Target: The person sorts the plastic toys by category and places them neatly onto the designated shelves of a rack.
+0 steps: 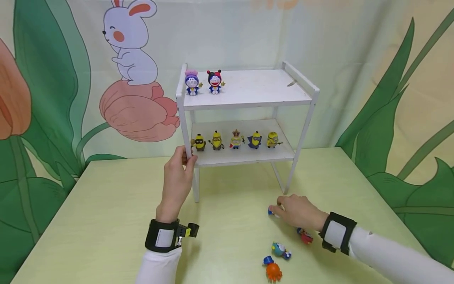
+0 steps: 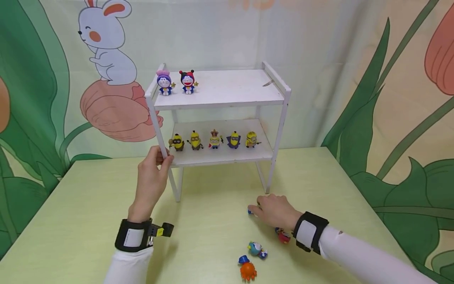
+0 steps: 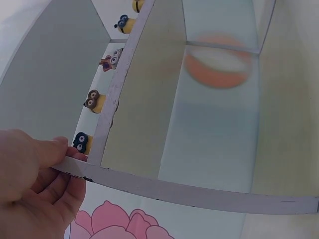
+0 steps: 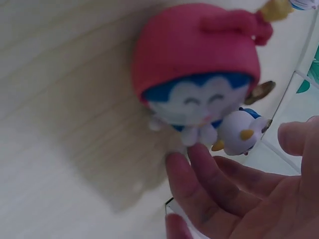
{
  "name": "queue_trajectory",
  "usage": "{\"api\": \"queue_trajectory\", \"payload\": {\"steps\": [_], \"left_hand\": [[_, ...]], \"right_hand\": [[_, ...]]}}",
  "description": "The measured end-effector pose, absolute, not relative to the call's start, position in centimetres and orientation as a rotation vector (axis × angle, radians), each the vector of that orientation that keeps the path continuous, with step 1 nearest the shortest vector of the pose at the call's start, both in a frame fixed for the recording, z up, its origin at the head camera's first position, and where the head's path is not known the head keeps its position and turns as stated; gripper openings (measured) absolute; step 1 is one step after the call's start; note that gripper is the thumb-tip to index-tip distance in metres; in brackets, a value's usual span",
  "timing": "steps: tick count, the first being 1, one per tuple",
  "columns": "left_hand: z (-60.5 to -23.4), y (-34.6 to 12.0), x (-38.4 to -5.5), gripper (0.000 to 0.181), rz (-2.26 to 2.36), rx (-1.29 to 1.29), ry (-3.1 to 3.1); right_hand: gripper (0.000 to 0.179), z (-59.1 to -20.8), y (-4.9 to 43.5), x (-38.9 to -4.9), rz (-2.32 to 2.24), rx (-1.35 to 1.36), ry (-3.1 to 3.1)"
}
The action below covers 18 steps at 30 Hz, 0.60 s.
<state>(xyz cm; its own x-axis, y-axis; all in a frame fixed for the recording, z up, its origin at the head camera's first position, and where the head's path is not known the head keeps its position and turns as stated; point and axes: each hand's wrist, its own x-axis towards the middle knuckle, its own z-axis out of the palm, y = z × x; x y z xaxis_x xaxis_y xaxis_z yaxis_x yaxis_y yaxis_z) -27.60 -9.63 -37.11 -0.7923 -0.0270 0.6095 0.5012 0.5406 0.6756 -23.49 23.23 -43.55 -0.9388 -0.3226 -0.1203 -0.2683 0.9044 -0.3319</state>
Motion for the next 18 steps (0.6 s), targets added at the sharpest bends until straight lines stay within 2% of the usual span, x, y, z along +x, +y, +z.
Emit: {"api": "queue_trajectory", "payload": {"steps": [7,13,18], "left_hand": [[-37.15,-9.51,-27.75,0.022,-1.218,-0.383,-2.214],[-37.16,-9.47,-27.83,0.021,-1.220,-0.388,-2.210],[-37.18,-9.59,-27.73,0.021,-1.221,-0.382,-2.211]], "right_hand": [[0.036,-43.79,23.10,-23.56,-0.345,-0.482,2.934],[0.027,-44.13,23.15,-23.56,-0.500,-0.473,2.893],[0.031,-44.19,23.03,-23.63,-0.631,-0.519,2.852]]}}
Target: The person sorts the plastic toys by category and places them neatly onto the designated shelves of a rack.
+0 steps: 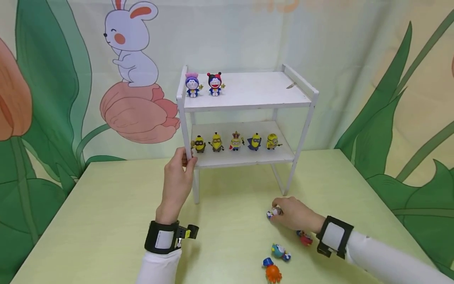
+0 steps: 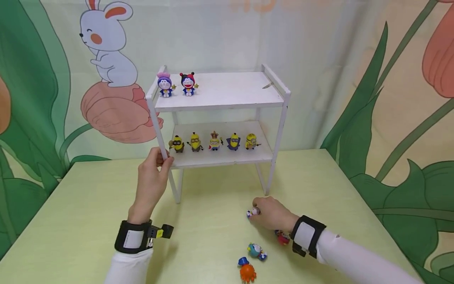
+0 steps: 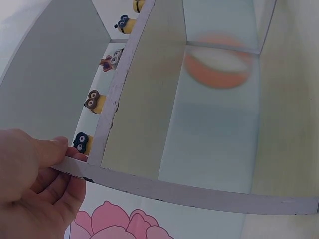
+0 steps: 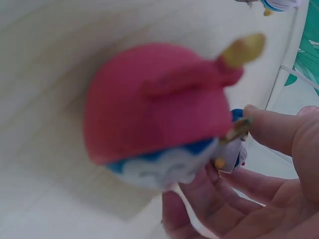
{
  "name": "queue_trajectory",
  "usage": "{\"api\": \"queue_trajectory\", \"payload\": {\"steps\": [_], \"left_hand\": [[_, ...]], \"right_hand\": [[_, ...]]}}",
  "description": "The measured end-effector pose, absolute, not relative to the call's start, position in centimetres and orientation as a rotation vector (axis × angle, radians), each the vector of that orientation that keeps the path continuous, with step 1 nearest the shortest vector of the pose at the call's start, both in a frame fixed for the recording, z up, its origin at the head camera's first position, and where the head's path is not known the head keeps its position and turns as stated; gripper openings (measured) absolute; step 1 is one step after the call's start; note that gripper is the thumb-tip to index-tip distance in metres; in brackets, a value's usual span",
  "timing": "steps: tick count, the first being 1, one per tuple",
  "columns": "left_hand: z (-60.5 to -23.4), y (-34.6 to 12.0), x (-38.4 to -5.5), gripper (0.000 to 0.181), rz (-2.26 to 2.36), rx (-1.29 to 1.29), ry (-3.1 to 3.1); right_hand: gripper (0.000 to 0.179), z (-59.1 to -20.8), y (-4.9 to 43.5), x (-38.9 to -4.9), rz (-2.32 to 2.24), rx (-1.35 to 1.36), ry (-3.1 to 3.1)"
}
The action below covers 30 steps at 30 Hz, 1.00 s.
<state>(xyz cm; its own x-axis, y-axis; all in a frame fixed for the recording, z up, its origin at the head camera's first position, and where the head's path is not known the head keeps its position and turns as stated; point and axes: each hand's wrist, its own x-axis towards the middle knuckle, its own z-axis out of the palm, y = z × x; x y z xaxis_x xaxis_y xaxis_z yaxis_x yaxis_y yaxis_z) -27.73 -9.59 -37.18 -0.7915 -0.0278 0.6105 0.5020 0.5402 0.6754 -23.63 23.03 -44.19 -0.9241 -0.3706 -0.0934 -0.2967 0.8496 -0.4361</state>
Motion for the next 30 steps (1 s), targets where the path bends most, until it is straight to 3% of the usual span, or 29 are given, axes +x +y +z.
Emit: {"api": "queue_trajectory", "payload": {"steps": [18,30], "left_hand": [[-37.2,-9.6,-27.7,0.021,-1.215,-0.390,-2.207],[-37.2,-9.6,-27.5,0.022,-1.217,-0.377,-2.219]], "right_hand": [[0.026,-43.8,23.2,-24.0,-0.714,-0.704,2.818],[0.031,-38.6,21.8,-24.1,-0.820,-0.911,2.731]]}}
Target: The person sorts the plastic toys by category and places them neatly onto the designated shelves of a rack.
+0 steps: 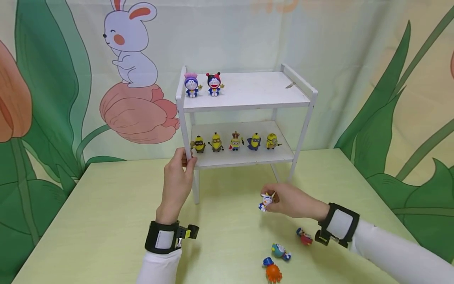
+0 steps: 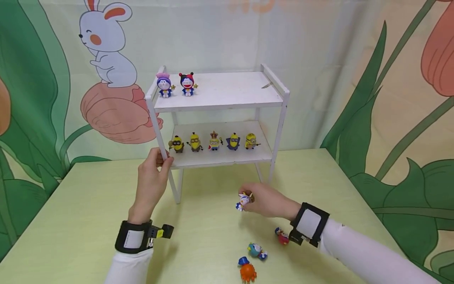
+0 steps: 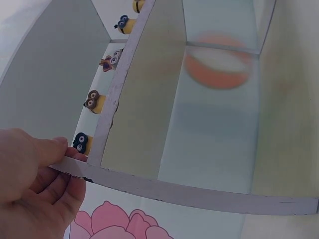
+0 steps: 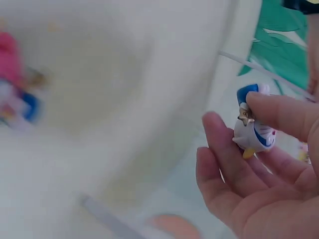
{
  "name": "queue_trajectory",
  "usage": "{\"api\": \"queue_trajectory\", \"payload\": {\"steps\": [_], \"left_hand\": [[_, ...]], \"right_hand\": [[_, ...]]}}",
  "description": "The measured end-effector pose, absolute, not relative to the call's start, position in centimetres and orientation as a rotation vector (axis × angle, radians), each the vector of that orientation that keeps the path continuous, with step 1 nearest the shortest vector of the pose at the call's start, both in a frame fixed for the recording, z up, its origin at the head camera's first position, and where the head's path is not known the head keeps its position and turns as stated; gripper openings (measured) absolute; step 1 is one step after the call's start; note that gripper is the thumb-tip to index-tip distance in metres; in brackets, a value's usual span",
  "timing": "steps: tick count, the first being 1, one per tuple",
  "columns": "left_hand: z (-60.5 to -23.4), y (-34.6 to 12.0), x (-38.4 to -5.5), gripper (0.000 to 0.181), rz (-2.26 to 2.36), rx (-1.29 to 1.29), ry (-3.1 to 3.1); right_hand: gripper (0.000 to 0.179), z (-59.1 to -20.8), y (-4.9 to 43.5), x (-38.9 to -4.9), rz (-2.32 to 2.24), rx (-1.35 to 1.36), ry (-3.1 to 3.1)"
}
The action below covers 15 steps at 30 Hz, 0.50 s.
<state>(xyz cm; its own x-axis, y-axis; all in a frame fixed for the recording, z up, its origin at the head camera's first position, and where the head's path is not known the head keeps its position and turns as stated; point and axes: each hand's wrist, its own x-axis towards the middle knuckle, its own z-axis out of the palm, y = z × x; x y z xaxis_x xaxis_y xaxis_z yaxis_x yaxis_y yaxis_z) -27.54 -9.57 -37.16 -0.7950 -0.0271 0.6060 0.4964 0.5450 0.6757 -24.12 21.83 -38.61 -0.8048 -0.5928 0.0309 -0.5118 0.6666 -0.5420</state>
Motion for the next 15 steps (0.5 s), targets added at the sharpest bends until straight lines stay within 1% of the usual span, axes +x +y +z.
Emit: {"api": "queue_trajectory", "payload": {"steps": [9,15], "left_hand": [[-37.3,-9.5,-27.5,0.022,-1.240,-0.385,-2.223],[-37.2,-9.6,-27.6,0.022,-1.228,-0.382,-2.214]], "right_hand": [[0.034,-30.6,20.3,-23.7,-0.755,-0.992,2.744],[0.037,-24.6,20.2,-23.4,-0.767,-1.139,2.840]]}}
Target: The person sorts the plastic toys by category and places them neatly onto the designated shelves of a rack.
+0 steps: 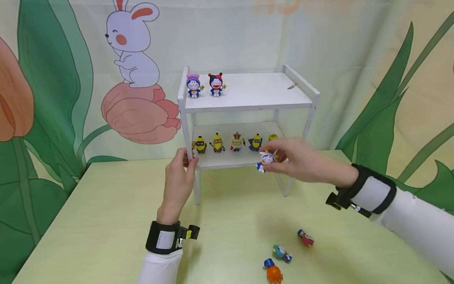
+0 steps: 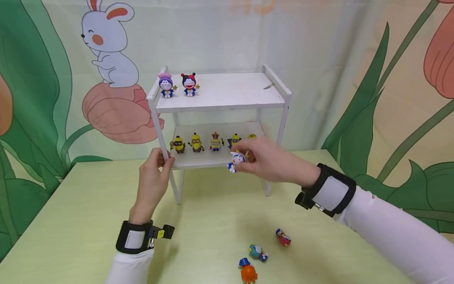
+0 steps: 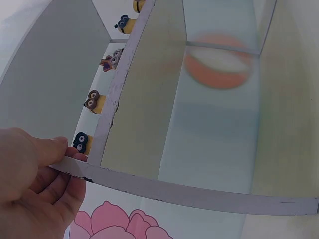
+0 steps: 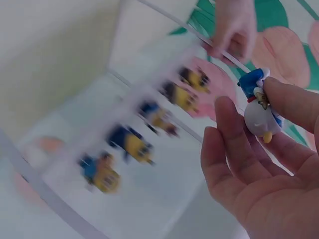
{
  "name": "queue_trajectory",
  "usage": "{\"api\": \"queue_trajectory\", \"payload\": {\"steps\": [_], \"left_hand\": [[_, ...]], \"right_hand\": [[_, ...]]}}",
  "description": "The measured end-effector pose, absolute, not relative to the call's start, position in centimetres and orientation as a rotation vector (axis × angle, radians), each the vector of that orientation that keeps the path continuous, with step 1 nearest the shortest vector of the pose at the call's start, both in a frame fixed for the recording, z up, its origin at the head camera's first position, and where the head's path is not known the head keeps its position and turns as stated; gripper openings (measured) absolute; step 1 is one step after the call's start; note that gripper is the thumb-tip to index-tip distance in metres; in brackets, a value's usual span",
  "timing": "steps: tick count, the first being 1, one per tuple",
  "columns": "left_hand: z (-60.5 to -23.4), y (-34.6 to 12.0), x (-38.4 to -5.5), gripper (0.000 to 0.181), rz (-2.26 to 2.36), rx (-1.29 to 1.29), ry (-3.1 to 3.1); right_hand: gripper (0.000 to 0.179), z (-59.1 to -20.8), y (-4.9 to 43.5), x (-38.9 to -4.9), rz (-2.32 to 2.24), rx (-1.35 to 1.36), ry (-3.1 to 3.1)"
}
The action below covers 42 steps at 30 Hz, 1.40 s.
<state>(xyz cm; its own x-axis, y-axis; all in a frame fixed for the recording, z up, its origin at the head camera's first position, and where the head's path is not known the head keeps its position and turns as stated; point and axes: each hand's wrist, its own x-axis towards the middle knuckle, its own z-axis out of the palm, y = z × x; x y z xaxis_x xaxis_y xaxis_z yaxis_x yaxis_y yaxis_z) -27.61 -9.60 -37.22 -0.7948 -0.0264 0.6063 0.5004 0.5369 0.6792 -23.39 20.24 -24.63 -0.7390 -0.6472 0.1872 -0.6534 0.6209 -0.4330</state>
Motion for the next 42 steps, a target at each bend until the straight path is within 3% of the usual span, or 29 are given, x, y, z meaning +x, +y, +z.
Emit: {"api": "queue_trajectory", "payload": {"steps": [8,15,42], "left_hand": [[-37.2,-9.5,-27.7,0.024,-1.234,-0.383,-2.229],[-37.2,-9.6,-27.6,0.023,-1.238,-0.388,-2.217],[-37.1,-9.6,-27.7,0.021,-1.233,-0.385,-2.223]], "right_hand": [[0.040,-17.1,20.5,-23.1,0.669,1.071,-2.627],[0.043,-13.6,19.3,-24.6,0.570,0.962,-2.642],[0.038,-11.0,13.6,-32.1,0.457,0.704,-2.855]]}}
